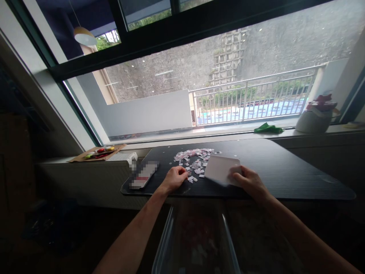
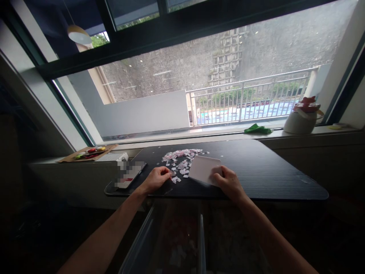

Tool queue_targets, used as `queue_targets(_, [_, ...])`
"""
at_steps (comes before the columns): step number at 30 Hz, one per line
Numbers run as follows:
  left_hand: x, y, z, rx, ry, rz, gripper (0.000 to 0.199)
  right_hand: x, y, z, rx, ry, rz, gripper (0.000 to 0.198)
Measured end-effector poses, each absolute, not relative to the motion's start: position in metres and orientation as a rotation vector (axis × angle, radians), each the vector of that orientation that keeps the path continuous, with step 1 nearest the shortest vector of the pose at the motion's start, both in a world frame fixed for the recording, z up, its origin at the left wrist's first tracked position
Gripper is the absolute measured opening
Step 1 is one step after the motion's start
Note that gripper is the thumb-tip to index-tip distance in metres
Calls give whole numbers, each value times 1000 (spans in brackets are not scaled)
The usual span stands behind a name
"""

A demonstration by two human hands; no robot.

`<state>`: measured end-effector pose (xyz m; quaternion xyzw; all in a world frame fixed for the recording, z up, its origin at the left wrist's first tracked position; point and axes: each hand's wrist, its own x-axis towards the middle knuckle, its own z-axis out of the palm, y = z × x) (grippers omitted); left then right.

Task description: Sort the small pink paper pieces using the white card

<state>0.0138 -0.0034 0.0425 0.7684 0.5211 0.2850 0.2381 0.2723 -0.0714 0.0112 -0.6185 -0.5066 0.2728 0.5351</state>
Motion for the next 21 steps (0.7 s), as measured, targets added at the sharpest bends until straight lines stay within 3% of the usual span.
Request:
queue_targets(12, [4, 6, 34, 2160, 1565, 1009, 22, 269, -72, 14, -1400, -1099, 716, 23])
queue_targets(21, [0, -5, 11, 2369, 1683, 1182, 22, 278, -88, 41, -1615, -1299, 497, 20])
